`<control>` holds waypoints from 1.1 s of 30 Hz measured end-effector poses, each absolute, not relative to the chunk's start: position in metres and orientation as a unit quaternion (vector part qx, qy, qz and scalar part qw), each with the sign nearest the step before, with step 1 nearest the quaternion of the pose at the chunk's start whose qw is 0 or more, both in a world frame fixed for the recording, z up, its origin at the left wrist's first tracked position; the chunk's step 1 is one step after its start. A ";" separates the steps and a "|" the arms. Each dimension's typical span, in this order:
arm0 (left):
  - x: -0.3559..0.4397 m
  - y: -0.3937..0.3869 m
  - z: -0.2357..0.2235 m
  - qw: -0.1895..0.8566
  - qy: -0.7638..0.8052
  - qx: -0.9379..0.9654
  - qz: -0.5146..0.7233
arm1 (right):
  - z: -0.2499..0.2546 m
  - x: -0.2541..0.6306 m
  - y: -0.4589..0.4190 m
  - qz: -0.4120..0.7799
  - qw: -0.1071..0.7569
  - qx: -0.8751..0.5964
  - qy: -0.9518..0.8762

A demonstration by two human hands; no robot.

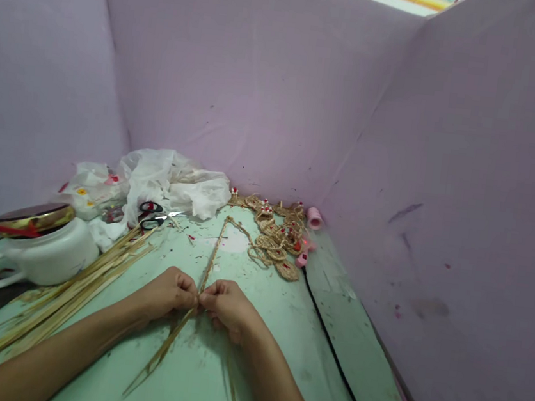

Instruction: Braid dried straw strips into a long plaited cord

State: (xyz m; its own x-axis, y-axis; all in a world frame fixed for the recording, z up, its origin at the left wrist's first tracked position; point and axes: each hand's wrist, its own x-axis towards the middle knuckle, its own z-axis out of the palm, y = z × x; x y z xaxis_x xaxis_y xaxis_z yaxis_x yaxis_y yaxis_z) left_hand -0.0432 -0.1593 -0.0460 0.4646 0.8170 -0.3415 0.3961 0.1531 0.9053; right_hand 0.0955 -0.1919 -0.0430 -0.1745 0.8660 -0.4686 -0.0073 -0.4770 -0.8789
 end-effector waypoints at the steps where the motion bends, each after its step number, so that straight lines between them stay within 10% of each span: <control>1: -0.043 -0.160 -0.046 0.587 0.488 0.622 0.173 | -0.043 0.095 -0.192 0.659 0.326 -0.547 -0.401; 28: -0.049 -0.158 -0.034 0.490 0.526 0.683 0.127 | -0.056 0.093 -0.190 0.572 0.325 -0.609 -0.444; 33: -0.037 -0.190 -0.030 0.284 0.519 0.798 0.112 | -0.054 0.088 -0.192 0.602 0.369 -0.594 -0.386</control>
